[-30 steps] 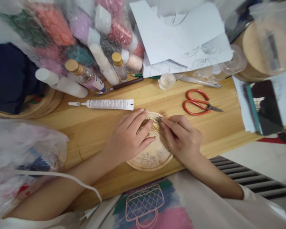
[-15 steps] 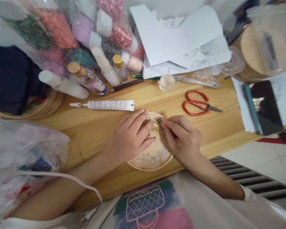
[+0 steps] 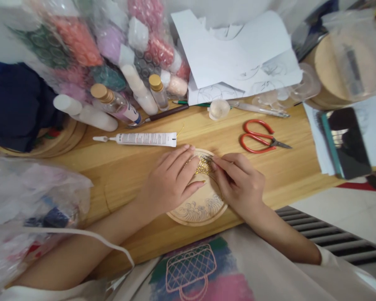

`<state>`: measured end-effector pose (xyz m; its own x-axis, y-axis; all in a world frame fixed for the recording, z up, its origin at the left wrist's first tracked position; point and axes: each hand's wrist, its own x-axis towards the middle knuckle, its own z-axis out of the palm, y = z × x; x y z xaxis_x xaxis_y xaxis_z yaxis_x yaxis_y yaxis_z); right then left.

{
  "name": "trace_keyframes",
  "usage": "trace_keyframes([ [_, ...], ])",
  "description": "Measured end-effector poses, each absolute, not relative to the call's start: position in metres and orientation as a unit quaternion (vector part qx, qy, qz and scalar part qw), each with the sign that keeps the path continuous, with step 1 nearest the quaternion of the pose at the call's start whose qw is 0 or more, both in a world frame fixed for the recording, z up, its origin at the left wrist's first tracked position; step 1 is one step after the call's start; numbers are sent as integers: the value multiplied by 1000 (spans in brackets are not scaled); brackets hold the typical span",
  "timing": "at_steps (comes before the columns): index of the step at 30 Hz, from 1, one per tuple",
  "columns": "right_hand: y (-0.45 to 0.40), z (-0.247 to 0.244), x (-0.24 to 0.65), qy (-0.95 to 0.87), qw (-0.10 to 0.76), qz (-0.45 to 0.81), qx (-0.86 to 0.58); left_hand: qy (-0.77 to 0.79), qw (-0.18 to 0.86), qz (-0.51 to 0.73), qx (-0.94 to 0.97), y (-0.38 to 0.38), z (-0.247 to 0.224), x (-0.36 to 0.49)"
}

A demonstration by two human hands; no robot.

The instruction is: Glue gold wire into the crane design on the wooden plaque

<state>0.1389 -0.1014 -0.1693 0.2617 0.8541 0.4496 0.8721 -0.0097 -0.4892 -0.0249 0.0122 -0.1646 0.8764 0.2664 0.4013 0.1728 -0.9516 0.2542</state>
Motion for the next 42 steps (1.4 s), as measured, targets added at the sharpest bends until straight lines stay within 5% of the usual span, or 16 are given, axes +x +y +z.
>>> trace_keyframes([
  [18, -100, -175, 151, -503, 497, 42, -706, 254, 209, 279, 902, 31, -150, -36],
  [24, -88, -143, 173, -547, 501, 88, -665, 323, 284, 308, 849, 35, -133, -40],
  [29, -43, -126, 186, -581, 502, 119, -630, 385, 417, 297, 768, 30, -136, -31],
  [34, -20, -152, 183, -516, 522, 354, -579, 389, 631, 280, 609, 34, -149, -25],
  [42, -27, -168, 180, -509, 507, 410, -562, 362, 703, 308, 529, 38, -164, -29],
])
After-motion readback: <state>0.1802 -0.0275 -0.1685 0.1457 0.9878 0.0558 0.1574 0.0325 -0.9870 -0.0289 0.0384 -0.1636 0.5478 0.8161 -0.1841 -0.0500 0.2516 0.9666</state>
